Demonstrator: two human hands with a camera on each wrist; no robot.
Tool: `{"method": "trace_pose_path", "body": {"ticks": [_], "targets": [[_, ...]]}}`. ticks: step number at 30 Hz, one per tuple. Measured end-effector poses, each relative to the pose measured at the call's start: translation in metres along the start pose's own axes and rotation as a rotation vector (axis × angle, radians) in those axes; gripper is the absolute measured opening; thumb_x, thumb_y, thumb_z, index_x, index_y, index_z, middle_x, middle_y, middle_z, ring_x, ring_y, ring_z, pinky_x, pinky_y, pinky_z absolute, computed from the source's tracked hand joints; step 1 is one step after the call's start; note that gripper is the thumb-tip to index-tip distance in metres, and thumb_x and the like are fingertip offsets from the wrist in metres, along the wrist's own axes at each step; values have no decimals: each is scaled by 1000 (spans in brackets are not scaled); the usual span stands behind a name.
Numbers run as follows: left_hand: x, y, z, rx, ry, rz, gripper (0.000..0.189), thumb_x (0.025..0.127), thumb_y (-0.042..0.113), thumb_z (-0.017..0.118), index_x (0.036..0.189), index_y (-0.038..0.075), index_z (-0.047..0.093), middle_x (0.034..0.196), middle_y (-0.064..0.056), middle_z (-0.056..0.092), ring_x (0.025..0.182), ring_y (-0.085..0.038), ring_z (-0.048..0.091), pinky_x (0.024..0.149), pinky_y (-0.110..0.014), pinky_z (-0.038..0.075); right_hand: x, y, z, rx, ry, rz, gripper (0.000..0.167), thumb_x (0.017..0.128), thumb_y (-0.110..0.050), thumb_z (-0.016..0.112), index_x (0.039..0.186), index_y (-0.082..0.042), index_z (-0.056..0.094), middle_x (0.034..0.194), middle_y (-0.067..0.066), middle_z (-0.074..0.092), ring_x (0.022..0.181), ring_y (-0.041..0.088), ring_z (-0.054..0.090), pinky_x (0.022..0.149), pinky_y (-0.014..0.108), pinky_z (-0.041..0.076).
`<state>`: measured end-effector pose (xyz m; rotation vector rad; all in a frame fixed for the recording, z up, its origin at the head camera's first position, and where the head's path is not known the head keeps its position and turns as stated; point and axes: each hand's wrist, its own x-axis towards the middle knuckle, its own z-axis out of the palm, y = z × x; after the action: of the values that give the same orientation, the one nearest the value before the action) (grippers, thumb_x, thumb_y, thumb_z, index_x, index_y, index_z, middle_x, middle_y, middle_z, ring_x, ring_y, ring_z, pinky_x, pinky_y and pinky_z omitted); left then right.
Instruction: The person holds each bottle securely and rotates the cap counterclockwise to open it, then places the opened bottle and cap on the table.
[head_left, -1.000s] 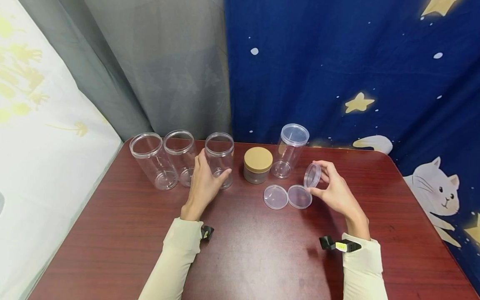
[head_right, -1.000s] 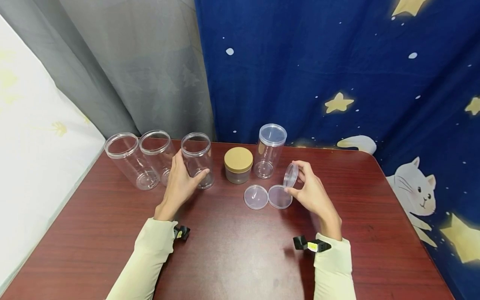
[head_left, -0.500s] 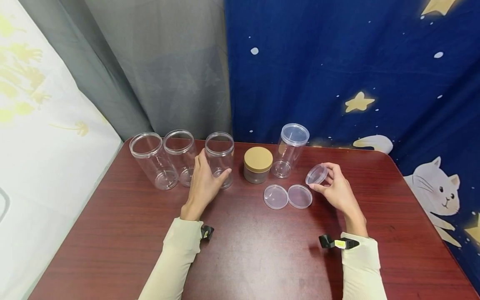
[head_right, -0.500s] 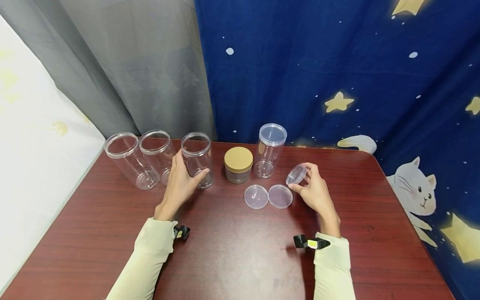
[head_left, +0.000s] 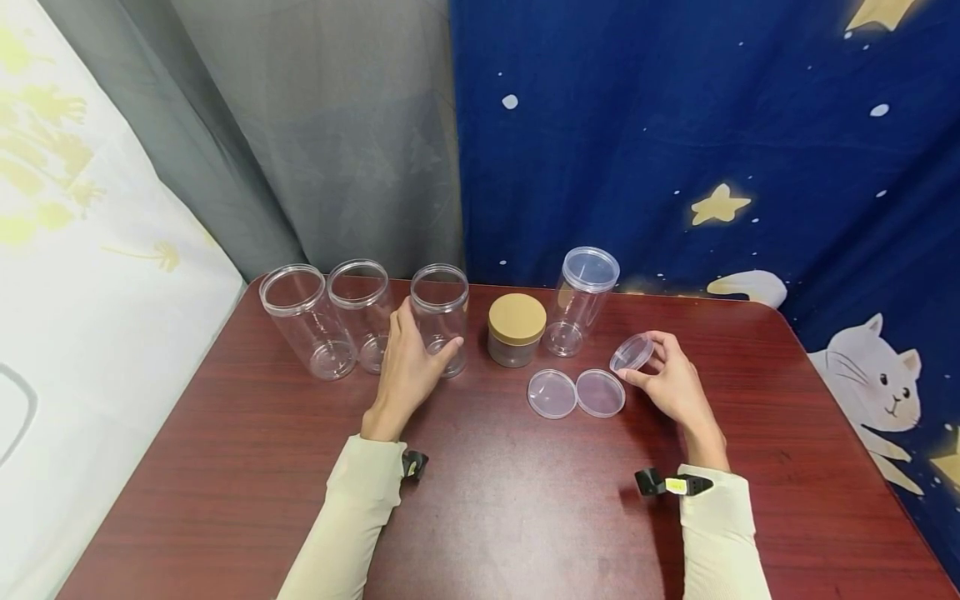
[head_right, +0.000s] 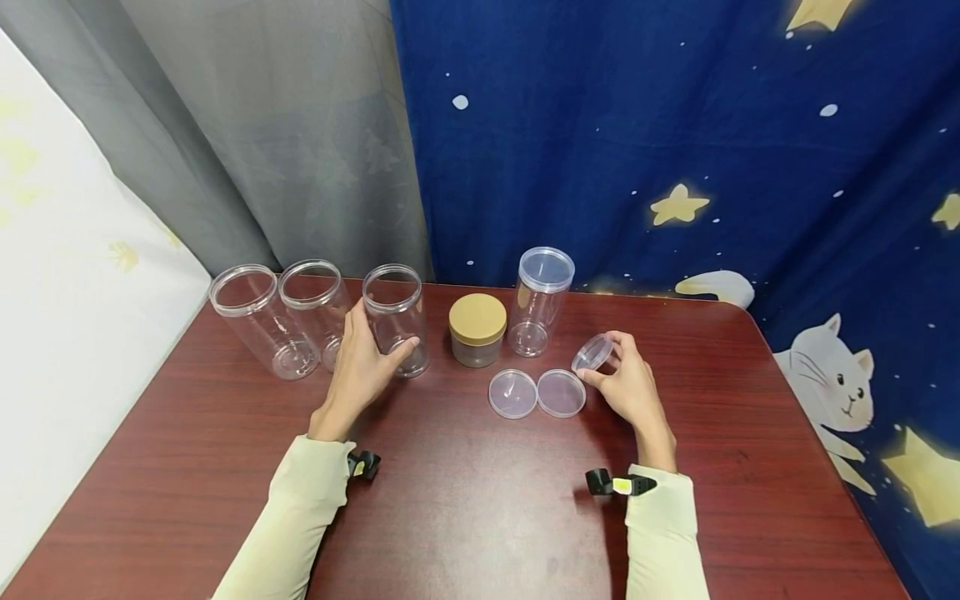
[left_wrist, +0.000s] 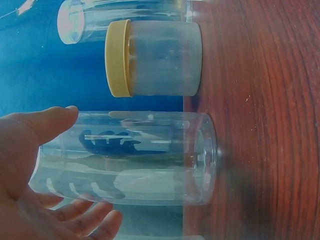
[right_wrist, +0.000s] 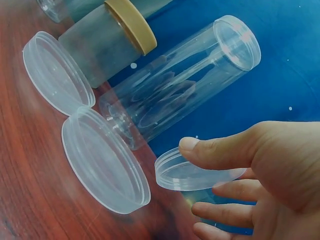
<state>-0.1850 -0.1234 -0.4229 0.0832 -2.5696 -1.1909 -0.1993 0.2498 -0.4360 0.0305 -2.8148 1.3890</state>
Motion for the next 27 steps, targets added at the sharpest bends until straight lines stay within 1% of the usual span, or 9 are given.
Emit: {"method": "trace_pose_path", "body": {"ticks": [2, 4, 7, 10, 12, 17, 22, 25, 27], "targets": [[0, 0, 0, -3, 0, -3, 97, 82, 33, 80, 152, -1, 23, 140, -23, 40, 128, -39, 47, 107, -52, 39, 0, 1, 1, 0, 5, 2, 74, 80, -4, 80, 139, 3, 36, 137, 27, 55, 120, 38, 60, 85, 12, 46], [0, 1, 0, -5, 2, -4, 98, 82, 33, 81, 152, 0, 22, 142, -23, 39, 130, -38, 45, 108, -52, 38, 1, 2, 2, -6, 10, 6, 74, 80, -5, 80, 139, 4, 36, 136, 28, 55, 119, 38, 61, 85, 13, 46], [-1, 3, 0, -2, 17, 9, 101, 81, 33, 82, 153, 0, 18, 143, -23, 38, 133, -37, 43, 110, -51, 36, 2, 4, 3, -24, 15, 15, 75, 81, -7, 80, 139, 4, 36, 136, 28, 55, 118, 38, 62, 93, 28, 50], [-3, 7, 0, 4, 50, 52, 105, 81, 31, 82, 154, 1, 14, 146, -24, 36, 136, -36, 40, 111, -51, 36, 3, 6, 4, -39, 19, 25, 75, 82, -9, 80, 140, 5, 35, 137, 29, 54, 119, 40, 61, 99, 45, 46], [-5, 11, 0, 8, 84, 95, 107, 81, 30, 82, 155, 0, 10, 149, -24, 33, 139, -36, 38, 112, -49, 35, 3, 7, 4, -39, 21, 29, 76, 82, -9, 79, 141, 5, 34, 137, 30, 53, 120, 41, 60, 102, 50, 44], [-9, 19, 0, 35, 178, 224, 112, 80, 28, 84, 154, -2, 6, 156, -25, 20, 146, -32, 27, 117, -44, 28, 3, 8, 5, -54, 22, 35, 76, 83, -10, 79, 142, 6, 33, 138, 32, 52, 122, 43, 58, 103, 53, 42], [-11, 26, 2, 117, 264, 379, 114, 74, 33, 88, 152, -5, 14, 156, -25, 17, 147, -36, 20, 120, -47, 20, 4, 9, 5, -78, 27, 40, 75, 84, -11, 78, 142, 6, 34, 136, 33, 51, 121, 45, 57, 103, 54, 42], [-13, 31, 4, 148, 300, 468, 108, 73, 35, 88, 149, -3, 21, 154, -25, 20, 145, -38, 20, 119, -50, 18, 4, 10, 5, -87, 34, 46, 75, 84, -13, 78, 142, 6, 34, 136, 34, 52, 121, 45, 57, 103, 54, 42], [-15, 34, 5, 141, 312, 535, 101, 75, 34, 86, 147, -2, 26, 152, -25, 24, 143, -40, 22, 117, -53, 19, 4, 10, 5, -96, 37, 50, 76, 84, -15, 78, 142, 7, 34, 135, 34, 52, 121, 45, 58, 104, 54, 42]]}}
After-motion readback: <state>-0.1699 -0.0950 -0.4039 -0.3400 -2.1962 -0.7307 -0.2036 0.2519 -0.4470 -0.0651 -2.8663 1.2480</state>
